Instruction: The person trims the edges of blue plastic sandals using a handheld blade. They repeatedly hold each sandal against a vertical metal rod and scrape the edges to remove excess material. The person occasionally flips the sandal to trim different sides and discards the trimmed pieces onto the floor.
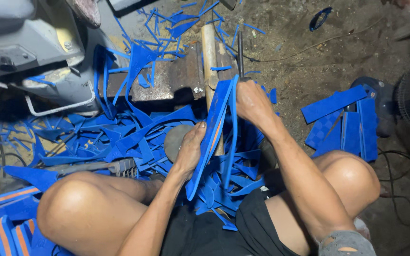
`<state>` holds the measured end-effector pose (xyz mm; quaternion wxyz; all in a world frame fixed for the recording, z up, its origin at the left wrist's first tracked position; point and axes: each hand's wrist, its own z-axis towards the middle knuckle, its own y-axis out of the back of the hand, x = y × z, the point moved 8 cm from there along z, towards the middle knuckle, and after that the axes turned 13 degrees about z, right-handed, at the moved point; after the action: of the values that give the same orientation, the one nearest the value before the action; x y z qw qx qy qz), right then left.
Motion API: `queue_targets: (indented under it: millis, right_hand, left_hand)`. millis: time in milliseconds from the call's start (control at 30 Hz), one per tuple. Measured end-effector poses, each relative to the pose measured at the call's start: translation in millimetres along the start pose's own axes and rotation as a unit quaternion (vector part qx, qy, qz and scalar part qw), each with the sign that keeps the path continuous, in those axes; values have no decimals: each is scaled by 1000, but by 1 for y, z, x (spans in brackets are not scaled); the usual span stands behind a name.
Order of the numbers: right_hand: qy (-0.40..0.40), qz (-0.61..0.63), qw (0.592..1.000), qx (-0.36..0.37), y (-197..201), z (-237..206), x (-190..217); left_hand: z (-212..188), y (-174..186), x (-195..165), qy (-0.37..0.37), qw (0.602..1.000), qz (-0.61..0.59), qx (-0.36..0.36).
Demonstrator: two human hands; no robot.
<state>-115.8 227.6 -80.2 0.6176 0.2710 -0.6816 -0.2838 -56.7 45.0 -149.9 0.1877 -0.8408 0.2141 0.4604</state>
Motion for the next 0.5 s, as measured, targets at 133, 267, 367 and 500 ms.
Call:
queue_targets:
  millis: [133, 267, 367, 500]
  right_hand:
    - [-4, -10, 1000, -18, 6, -11, 2]
    - [10, 8, 1000, -15, 5, -8, 8]
    - [-11, 15, 1000, 0, 0, -2, 5]
    - [13, 29, 999, 21, -9, 10, -5]
  left_hand:
    - [-2, -1, 2, -4, 1000, 0, -4]
    - [2, 0, 7, -6, 1000, -22, 10]
    - [4, 1, 3, -30, 999, -32, 17]
    - [3, 4, 7, -8, 1000, -15, 7]
